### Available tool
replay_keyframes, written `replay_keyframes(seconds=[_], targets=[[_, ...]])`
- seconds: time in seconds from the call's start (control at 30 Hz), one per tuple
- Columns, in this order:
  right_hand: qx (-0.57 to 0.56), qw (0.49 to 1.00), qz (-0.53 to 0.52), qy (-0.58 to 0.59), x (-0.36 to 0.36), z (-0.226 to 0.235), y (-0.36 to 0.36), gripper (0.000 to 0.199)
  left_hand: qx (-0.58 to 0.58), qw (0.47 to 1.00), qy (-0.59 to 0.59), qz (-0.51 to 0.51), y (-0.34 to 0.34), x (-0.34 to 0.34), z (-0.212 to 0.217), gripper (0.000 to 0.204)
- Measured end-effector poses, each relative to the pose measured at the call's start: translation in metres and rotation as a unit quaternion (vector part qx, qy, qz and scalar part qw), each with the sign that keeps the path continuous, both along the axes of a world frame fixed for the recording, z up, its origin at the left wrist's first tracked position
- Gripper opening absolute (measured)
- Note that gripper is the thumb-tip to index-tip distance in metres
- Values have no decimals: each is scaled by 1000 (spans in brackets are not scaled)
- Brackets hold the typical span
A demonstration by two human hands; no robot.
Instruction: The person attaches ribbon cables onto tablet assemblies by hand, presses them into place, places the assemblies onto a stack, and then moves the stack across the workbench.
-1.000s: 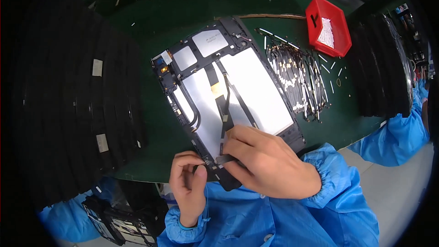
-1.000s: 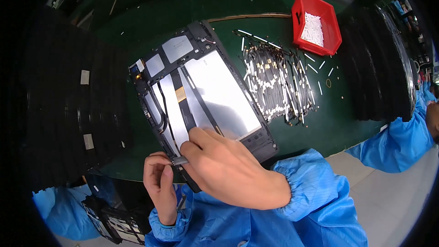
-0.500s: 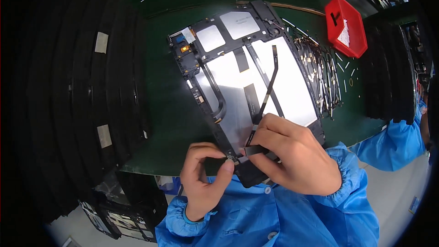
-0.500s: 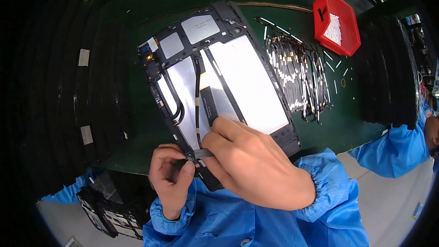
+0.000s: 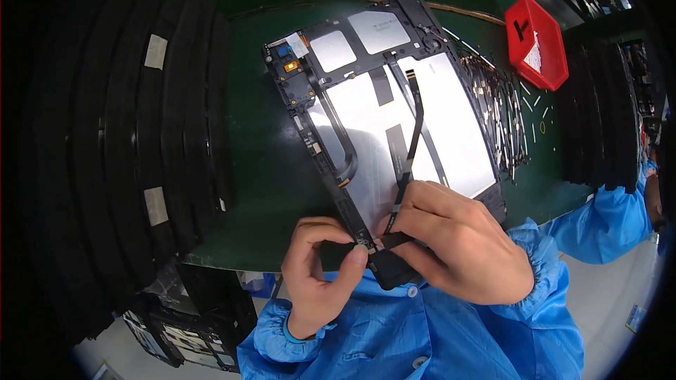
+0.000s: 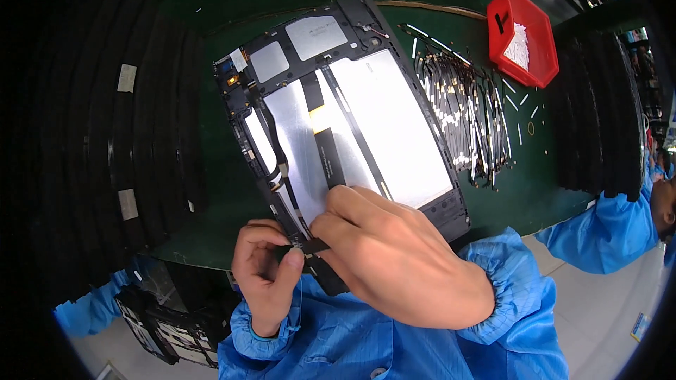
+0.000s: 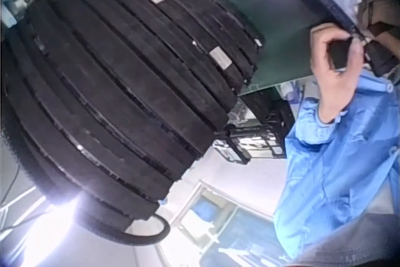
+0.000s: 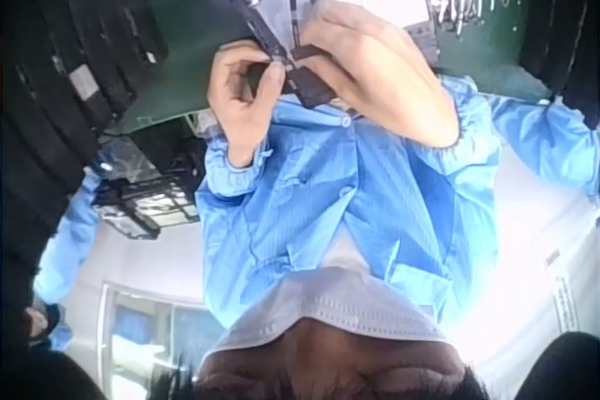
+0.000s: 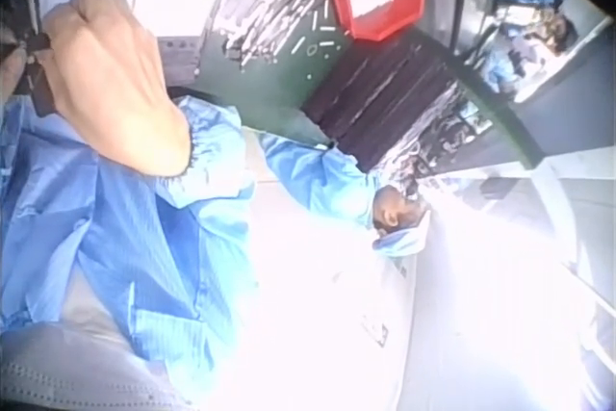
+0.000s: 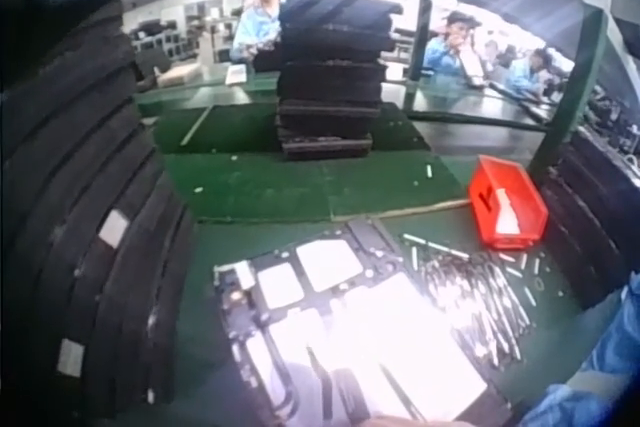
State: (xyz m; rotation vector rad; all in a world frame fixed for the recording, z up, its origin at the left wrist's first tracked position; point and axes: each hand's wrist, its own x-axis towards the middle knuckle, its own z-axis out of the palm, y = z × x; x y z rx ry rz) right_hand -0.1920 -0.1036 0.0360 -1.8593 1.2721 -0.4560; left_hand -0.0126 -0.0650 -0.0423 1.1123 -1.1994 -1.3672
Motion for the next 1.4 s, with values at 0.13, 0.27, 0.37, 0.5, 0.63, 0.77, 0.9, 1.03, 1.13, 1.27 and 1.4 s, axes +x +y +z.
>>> replay_keyframes(seconds=[0.13,0.27,0.37,0.5,0.63,0.77,0.9,1.03,1.13,1.27,1.4], targets=[[-3,1000,8,7,1,1,-3,16,11,1000,4,4,1,-1,1,22],[-1,1000,10,10,2,0,-4,16,9,1000,-1,6,2,-2,1,21],[11,1000,14,7,2,1,-4,15,6,1000,-11,7,3,-2,1,19],[1,1000,9,-11,3,-2,-3,16,16,1000,-15,17,5,-1,1,17],[-3,1000,-7,2,4,-2,0,18,17,999,-24,12,2,-3,4,16],[-26,1000,-9,-7,6,-6,1,18,-11,997,-68,27,2,-5,4,18],[-24,1000,-6,2,4,-5,1,20,-70,983,-171,12,0,-4,11,22],[-104,994,35,-24,1,-13,6,23,71,996,-43,9,-2,0,14,24],[-106,990,89,-8,7,-6,14,16,84,996,-12,-6,-3,2,8,24],[-135,990,37,23,11,-14,23,18,168,985,20,-29,8,11,10,18],[-146,986,-71,48,16,-13,28,28,145,984,-15,-98,33,32,10,13]])
